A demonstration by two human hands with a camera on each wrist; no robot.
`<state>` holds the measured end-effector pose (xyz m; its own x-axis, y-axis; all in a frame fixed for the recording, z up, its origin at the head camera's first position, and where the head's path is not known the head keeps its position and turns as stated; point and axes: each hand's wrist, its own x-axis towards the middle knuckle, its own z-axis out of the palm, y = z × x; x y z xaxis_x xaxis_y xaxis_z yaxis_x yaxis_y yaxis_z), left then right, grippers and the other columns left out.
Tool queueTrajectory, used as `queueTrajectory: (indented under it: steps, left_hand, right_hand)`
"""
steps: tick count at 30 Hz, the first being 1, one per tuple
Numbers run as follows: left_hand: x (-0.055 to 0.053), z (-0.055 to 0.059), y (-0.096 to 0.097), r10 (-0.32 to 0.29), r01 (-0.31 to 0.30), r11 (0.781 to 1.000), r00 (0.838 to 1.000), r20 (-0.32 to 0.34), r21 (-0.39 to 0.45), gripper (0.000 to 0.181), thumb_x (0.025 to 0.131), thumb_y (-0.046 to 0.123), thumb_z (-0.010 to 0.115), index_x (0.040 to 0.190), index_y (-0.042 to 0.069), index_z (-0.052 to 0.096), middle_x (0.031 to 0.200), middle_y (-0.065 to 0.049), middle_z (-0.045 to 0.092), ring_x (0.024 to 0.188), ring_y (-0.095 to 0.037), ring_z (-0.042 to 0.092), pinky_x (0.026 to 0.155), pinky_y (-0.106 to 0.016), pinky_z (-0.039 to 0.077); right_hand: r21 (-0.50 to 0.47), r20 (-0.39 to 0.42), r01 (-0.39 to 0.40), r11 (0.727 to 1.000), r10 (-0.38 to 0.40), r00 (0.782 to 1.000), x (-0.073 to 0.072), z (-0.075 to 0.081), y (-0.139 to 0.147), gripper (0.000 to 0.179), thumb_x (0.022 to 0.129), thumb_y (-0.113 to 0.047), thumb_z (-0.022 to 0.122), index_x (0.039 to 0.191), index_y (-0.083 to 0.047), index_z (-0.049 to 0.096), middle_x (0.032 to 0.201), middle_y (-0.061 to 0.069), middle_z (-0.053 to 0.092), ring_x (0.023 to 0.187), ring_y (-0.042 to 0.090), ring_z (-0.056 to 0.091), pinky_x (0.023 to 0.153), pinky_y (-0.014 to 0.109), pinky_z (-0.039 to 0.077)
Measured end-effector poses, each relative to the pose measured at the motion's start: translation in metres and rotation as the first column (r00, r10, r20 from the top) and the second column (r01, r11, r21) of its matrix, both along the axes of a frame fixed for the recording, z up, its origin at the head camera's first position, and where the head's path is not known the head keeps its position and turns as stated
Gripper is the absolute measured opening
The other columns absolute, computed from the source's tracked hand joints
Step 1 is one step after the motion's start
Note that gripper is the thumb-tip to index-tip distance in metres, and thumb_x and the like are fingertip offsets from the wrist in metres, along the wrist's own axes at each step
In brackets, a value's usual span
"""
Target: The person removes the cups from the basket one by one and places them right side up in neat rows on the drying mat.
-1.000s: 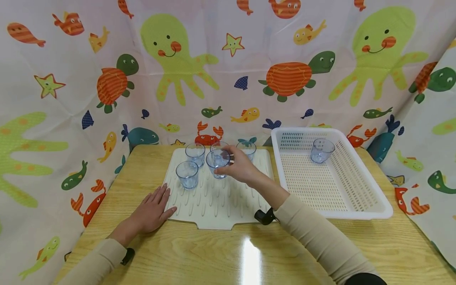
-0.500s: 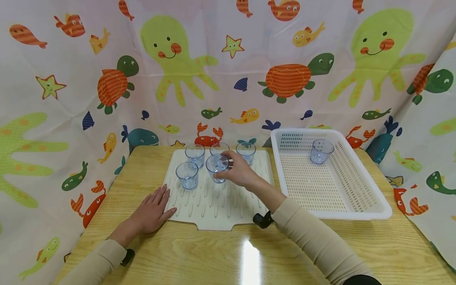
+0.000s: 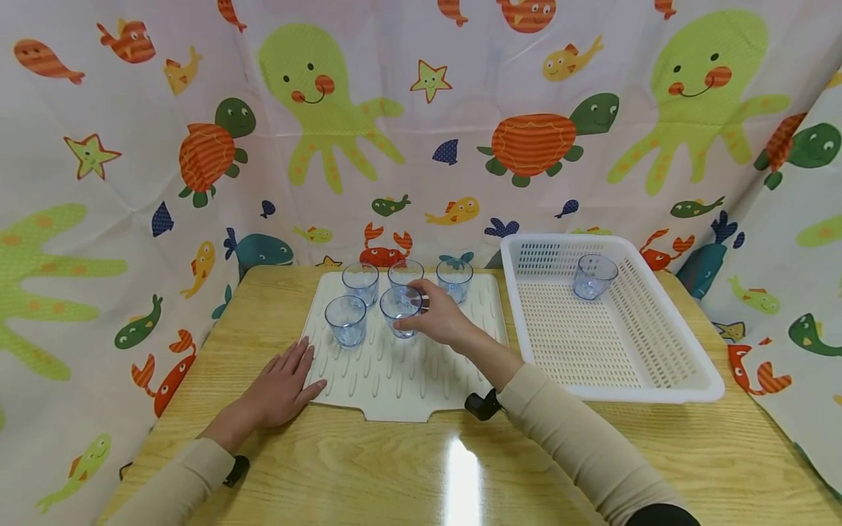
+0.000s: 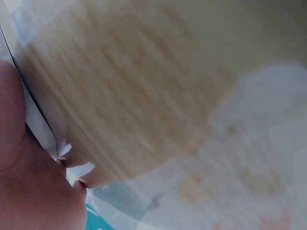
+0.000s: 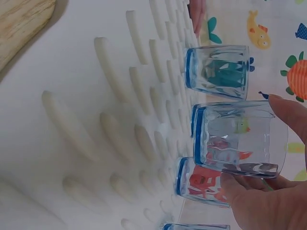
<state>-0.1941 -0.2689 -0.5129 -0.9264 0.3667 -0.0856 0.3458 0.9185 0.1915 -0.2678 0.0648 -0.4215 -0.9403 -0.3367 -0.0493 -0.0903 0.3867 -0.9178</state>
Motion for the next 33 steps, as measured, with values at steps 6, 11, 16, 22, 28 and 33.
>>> queueTrajectory:
  steps: [6,11,16,22,28,33]
  left_hand:
    - [0.001,0.003,0.002,-0.002,0.002,1.000,1.000,0.001,0.002,0.082,0.107,0.053,0.043,0.159,-0.007,0.023,0.168,-0.025,0.014,0.154,-0.046,0.015,0.119,-0.067,0.018]
    - [0.000,0.002,0.002,-0.004,0.004,1.000,1.000,-0.001,-0.001,0.082,0.107,0.052,0.044,0.159,-0.007,0.023,0.168,-0.026,0.014,0.154,-0.046,0.015,0.119,-0.067,0.018]
    - [0.000,0.001,0.003,-0.003,0.003,1.000,1.000,-0.001,0.011,0.082,0.107,0.053,0.044,0.159,-0.007,0.024,0.168,-0.026,0.015,0.154,-0.046,0.015,0.119,-0.067,0.017]
    - [0.001,0.000,0.003,-0.003,0.003,1.000,1.000,-0.002,0.009,0.082,0.107,0.054,0.043,0.159,-0.006,0.024,0.168,-0.026,0.015,0.154,-0.046,0.015,0.119,-0.067,0.017]
    - [-0.001,0.001,0.001,-0.008,0.008,1.000,1.000,-0.006,-0.002,0.083,0.107,0.054,0.043,0.159,-0.006,0.023,0.168,-0.026,0.014,0.154,-0.046,0.016,0.119,-0.067,0.018]
    - [-0.001,-0.001,0.000,-0.004,0.004,1.000,1.000,-0.002,-0.008,0.083,0.107,0.054,0.043,0.159,-0.006,0.023,0.168,-0.026,0.014,0.154,-0.046,0.015,0.119,-0.067,0.018]
  right_hand:
    - [0.011,0.006,0.001,1.000,-0.001,1.000,-0.001,-0.007,-0.001,0.081,0.082,-0.020,0.088,0.150,-0.007,0.045,0.147,0.010,0.052,0.136,0.036,0.050,0.106,0.045,0.049]
    - [0.013,0.005,0.003,1.000,-0.003,1.000,-0.002,-0.013,-0.002,0.082,0.082,-0.019,0.088,0.151,-0.006,0.045,0.147,0.011,0.052,0.137,0.037,0.050,0.105,0.046,0.049]
    - [0.014,0.003,0.009,1.000,-0.009,1.000,-0.001,-0.019,-0.004,0.080,0.082,-0.018,0.087,0.150,-0.006,0.046,0.147,0.011,0.052,0.133,0.035,0.052,0.103,0.046,0.050]
    - [0.015,0.020,0.018,1.000,-0.019,1.000,0.000,-0.024,-0.005,0.078,0.082,-0.018,0.087,0.149,-0.007,0.047,0.149,0.010,0.051,0.134,0.035,0.051,0.105,0.046,0.050]
    - [-0.022,0.020,0.014,1.000,-0.014,1.000,0.000,-0.028,-0.004,0.077,0.084,-0.020,0.086,0.148,-0.007,0.046,0.148,0.011,0.051,0.135,0.034,0.050,0.105,0.045,0.050]
    - [-0.018,0.026,0.007,1.000,-0.006,1.000,0.000,-0.033,-0.005,0.079,0.085,-0.022,0.086,0.150,-0.010,0.043,0.149,0.011,0.050,0.138,0.032,0.049,0.108,0.045,0.048]
